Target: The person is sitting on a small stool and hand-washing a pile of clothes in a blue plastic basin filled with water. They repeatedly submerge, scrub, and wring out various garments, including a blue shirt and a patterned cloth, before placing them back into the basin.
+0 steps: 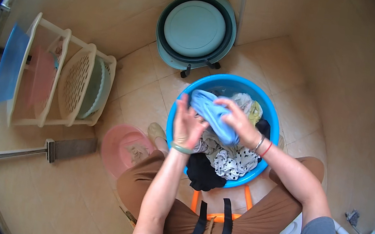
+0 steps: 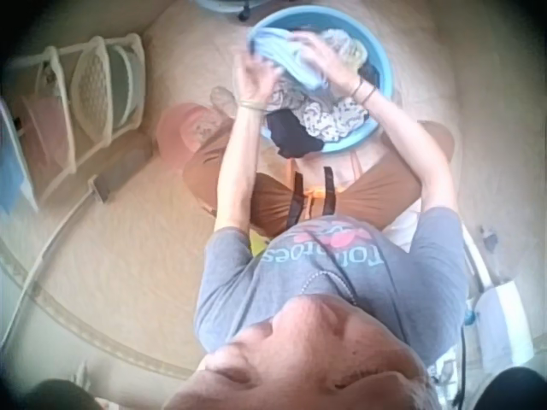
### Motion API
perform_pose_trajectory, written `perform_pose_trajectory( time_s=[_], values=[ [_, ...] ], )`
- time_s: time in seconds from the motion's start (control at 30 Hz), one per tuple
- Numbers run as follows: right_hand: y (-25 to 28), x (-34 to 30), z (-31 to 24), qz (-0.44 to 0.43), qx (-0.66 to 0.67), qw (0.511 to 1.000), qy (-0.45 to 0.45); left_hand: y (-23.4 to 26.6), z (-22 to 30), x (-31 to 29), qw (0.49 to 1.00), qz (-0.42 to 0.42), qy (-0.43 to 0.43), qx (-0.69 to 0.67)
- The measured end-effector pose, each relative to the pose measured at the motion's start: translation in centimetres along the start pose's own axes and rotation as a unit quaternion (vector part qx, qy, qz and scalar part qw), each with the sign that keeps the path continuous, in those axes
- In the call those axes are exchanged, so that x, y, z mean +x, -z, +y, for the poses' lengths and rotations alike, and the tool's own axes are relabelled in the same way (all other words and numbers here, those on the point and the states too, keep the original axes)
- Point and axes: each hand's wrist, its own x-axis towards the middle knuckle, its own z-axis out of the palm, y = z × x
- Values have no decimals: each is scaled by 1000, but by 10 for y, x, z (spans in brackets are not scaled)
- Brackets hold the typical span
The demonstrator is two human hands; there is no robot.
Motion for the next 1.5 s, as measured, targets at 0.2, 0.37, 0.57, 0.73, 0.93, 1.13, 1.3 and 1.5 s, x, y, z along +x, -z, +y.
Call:
perform_pose_trajectory(
  time_s=[0.2, 0.37, 0.57, 0.73, 0.93, 1.13, 1.3, 1.5],
  values=[
    [-40, -48, -27, -122, -416, 871, 233, -43, -24, 9, 992, 25, 113, 50],
    [-8, -8, 15, 44, -453, 819, 350, 9, -92, 24, 977, 158, -36, 137],
    [64, 16, 52, 157, -498, 848, 89, -26, -137, 19, 960, 243, 49, 129],
    [-10, -28, 19, -5, -459, 841, 286, 43, -137, 39, 973, 161, -116, -118],
    [69, 14, 62, 125, -524, 840, 61, -20, -149, 22, 966, 243, 68, 58],
    [-3, -28, 32, 23, -435, 868, 239, 58, -105, 35, 982, 109, -4, 153],
    [17, 11, 46, 66, -497, 844, 190, 20, -119, 36, 968, 248, 26, 4],
    [29, 25, 47, 145, -471, 865, 89, 6, -110, 34, 959, 263, 98, 47]
  ],
)
